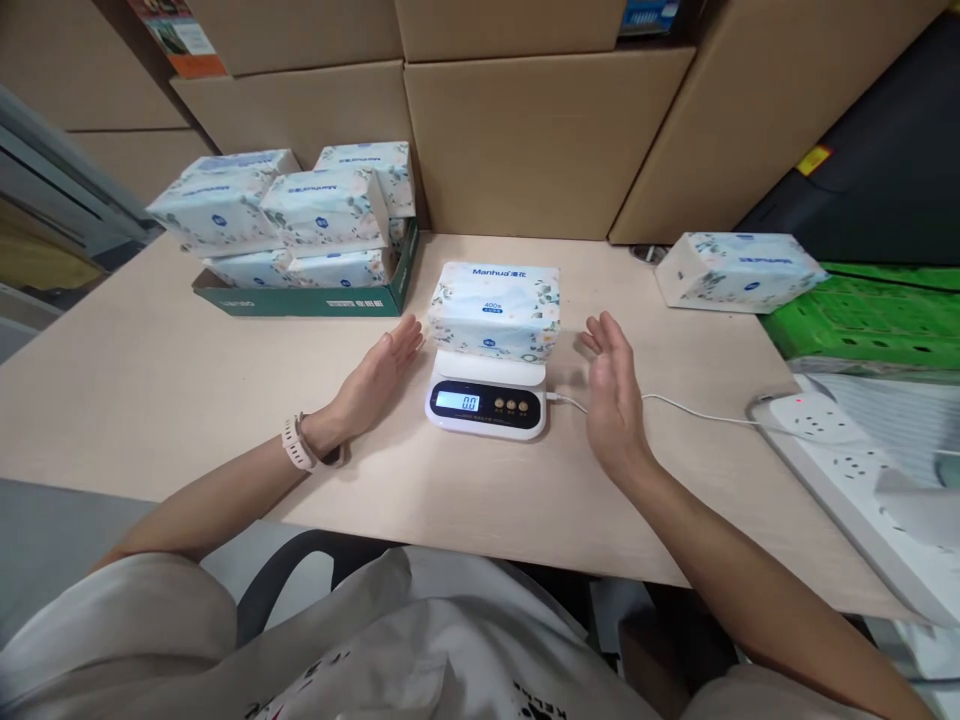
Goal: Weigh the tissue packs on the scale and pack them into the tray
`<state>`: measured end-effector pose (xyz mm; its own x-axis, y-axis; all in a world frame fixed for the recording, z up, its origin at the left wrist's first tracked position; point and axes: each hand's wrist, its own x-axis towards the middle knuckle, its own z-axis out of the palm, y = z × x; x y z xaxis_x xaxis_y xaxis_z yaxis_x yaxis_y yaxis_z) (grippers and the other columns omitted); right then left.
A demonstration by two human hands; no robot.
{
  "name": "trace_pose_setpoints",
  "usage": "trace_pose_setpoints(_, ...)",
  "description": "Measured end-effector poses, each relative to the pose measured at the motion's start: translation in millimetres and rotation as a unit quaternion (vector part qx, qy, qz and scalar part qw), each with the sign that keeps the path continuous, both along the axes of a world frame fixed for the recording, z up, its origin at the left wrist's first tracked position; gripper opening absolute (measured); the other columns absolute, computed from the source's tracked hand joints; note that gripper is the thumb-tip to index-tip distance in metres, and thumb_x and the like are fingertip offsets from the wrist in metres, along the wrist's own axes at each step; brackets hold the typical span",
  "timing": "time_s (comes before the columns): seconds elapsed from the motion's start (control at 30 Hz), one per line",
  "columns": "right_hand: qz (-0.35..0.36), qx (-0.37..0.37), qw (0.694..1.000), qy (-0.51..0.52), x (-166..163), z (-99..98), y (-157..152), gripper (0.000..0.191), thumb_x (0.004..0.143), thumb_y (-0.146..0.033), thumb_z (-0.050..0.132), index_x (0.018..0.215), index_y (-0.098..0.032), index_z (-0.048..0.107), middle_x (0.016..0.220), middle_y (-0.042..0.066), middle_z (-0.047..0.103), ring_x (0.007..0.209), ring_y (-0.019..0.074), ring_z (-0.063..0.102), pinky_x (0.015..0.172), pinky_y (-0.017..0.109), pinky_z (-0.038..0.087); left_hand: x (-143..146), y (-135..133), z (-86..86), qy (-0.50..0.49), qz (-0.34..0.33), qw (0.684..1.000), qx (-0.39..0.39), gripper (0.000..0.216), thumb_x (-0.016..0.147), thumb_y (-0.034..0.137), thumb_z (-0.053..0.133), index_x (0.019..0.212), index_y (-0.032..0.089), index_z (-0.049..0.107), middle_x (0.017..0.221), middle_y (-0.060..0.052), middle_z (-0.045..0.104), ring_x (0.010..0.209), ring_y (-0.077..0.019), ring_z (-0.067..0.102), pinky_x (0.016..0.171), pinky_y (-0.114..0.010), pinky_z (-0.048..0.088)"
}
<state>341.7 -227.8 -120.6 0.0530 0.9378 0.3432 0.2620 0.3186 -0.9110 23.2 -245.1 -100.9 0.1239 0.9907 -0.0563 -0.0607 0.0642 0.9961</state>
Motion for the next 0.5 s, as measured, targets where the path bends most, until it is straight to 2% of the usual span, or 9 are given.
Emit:
trace_pose_setpoints(0.23, 0.02, 0.039, 0.999, -0.002, 7.2, 0.1, -0.5, 0.068, 0.108, -0.071, 0.045, 0.165, -0.035, 0.051, 0.167, 0.013, 0.061, 0.149, 0.034, 0.066, 0.13, 0.072, 0.042, 1.9, -2.7, 4.4, -0.04, 0.02, 0.999, -0.015, 0.092, 0.106, 0.072, 0.045, 0.178, 0.017, 0.026, 0.188, -0.011, 0.022, 0.176, -0.0296, 0.021, 0.147, -0.048, 0.013)
trace_pose_setpoints(0.5, 0.044, 0.001, 0.999, 0.018, 7.7, -1.6, -5.4, 0.062, 0.111, -0.066, 0.043, 0.165, -0.037, 0.052, 0.168, 0.01, 0.061, 0.148, 0.0321, 0.065, 0.136, 0.069, 0.035, 3.1, -4.4, 7.0, -0.053, 0.039, 0.998, -0.014, 0.095, 0.101, 0.078, 0.051, 0.172, 0.016, 0.041, 0.184, -0.015, 0.033, 0.174, -0.0333, 0.027, 0.146, -0.05, 0.018)
